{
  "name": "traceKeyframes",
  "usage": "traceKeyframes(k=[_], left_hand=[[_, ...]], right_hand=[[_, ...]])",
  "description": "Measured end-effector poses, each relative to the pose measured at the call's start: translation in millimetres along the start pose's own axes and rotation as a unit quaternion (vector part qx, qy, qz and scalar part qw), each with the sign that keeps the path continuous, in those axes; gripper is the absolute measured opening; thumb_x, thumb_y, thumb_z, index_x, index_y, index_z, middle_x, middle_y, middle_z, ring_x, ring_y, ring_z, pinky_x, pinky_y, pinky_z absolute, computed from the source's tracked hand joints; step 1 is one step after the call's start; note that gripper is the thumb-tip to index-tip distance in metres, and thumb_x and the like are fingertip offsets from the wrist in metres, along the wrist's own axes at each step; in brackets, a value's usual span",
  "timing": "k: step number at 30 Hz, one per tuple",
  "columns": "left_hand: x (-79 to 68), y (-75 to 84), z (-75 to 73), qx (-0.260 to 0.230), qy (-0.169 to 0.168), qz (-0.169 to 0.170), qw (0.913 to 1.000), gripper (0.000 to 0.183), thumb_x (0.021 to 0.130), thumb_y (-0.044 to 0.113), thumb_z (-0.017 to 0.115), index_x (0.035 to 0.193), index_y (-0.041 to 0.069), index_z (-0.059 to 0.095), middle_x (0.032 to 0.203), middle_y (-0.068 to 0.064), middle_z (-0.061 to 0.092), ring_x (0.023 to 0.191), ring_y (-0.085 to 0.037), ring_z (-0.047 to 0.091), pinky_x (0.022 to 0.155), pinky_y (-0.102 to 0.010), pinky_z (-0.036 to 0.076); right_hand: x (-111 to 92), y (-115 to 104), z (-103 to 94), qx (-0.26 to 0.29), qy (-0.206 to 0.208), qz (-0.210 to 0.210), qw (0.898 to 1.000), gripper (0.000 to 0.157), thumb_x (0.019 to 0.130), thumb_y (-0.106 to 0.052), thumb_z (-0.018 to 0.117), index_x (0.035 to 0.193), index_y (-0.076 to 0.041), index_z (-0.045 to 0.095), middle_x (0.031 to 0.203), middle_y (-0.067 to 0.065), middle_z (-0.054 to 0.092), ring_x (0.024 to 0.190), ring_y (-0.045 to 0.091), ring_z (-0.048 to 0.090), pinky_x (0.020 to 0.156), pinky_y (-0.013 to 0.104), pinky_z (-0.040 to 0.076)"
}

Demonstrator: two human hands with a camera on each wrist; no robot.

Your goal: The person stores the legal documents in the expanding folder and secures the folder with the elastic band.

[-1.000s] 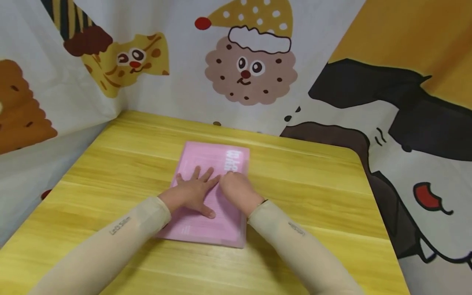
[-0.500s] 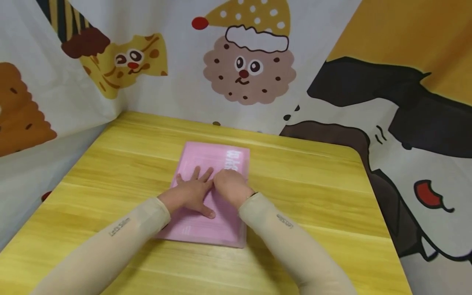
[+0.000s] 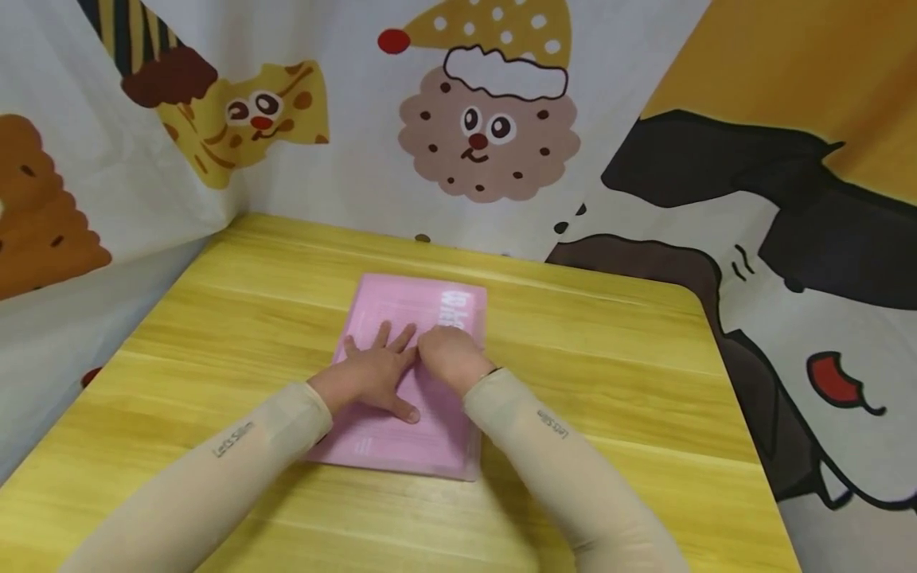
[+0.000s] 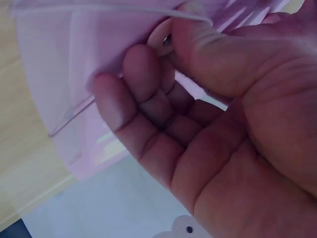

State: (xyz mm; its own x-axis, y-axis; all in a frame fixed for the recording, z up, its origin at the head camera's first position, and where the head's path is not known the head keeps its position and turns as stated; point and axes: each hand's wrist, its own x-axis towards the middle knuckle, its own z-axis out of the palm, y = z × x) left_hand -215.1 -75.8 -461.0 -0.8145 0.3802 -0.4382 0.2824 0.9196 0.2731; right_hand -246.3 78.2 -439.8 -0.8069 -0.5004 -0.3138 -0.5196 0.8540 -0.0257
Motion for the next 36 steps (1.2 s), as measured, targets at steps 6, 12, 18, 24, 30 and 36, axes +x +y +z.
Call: traceKeyframes(k=[6, 12, 18, 24, 30, 36], left_hand=[[1.0, 2.6, -2.2, 0.003, -0.003, 0.0, 1.0, 0.127, 0.075, 0.07, 0.086, 0.173, 0.029, 0.017, 0.182, -0.003, -0.005, 0.166, -0.046, -0.007, 0.116, -0.09, 0.004], [0.2, 2.8, -1.6, -0.007, 0.002, 0.005, 1.0, 0.128, 0.074, 0.069, 0.088, 0.173, 0.028, 0.018, 0.182, -0.004, -0.004, 0.166, -0.046, -0.007, 0.115, -0.091, 0.003], [0.5, 2.6, -0.3, -0.003, 0.0, 0.002, 1.0, 0.132, 0.073, 0.07, 0.088, 0.173, 0.021, 0.018, 0.182, -0.003, -0.006, 0.166, -0.045, -0.009, 0.116, -0.09, 0.003], [1.0, 3.4, 1.5, -0.007, 0.002, -0.002, 1.0, 0.133, 0.07, 0.068, 0.091, 0.172, 0.017, 0.021, 0.182, -0.003, -0.006, 0.166, -0.043, -0.008, 0.116, -0.09, 0.002], [0.1, 2.6, 1.4, -0.005, 0.005, 0.001, 1.0, 0.132, 0.071, 0.069, 0.09, 0.173, 0.022, 0.02, 0.182, -0.004, -0.003, 0.166, -0.044, -0.006, 0.116, -0.09, 0.004], [-1.1, -0.1, 0.5, -0.01, 0.004, 0.006, 0.9999, 0.129, 0.074, 0.068, 0.088, 0.173, 0.033, 0.015, 0.182, -0.006, -0.003, 0.166, -0.047, -0.006, 0.115, -0.091, 0.004]], right_hand=[[4.0, 13.7, -7.2, 0.014, -0.042, -0.033, 0.998, 0.027, 0.097, -0.002, 0.072, 0.124, -0.003, 0.073, 0.122, 0.019, 0.076, 0.121, 0.036, 0.07, 0.111, 0.047, 0.054], [2.8, 9.3, -6.4, 0.01, -0.049, -0.011, 0.999, 0.021, 0.101, -0.004, 0.067, 0.122, -0.002, 0.072, 0.123, 0.018, 0.074, 0.121, 0.036, 0.069, 0.112, 0.047, 0.053], [0.0, -9.1, -5.5, -0.014, -0.052, 0.022, 0.998, 0.026, 0.108, -0.007, 0.056, 0.126, 0.003, 0.071, 0.126, 0.022, 0.073, 0.122, 0.037, 0.069, 0.111, 0.048, 0.055], [0.9, -19.5, -4.7, -0.029, -0.071, 0.059, 0.995, 0.025, 0.106, -0.011, 0.062, 0.126, -0.001, 0.074, 0.131, 0.018, 0.072, 0.126, 0.036, 0.068, 0.11, 0.049, 0.056], [-0.1, -13.8, 4.8, -0.047, -0.039, 0.046, 0.997, 0.027, 0.103, -0.017, 0.07, 0.127, -0.005, 0.075, 0.125, 0.015, 0.073, 0.118, 0.035, 0.07, 0.102, 0.05, 0.06], [-10.0, 1.3, 15.6, -0.062, 0.035, -0.028, 0.997, 0.034, 0.097, -0.016, 0.076, 0.13, -0.007, 0.076, 0.127, 0.01, 0.074, 0.115, 0.033, 0.071, 0.1, 0.048, 0.06]])
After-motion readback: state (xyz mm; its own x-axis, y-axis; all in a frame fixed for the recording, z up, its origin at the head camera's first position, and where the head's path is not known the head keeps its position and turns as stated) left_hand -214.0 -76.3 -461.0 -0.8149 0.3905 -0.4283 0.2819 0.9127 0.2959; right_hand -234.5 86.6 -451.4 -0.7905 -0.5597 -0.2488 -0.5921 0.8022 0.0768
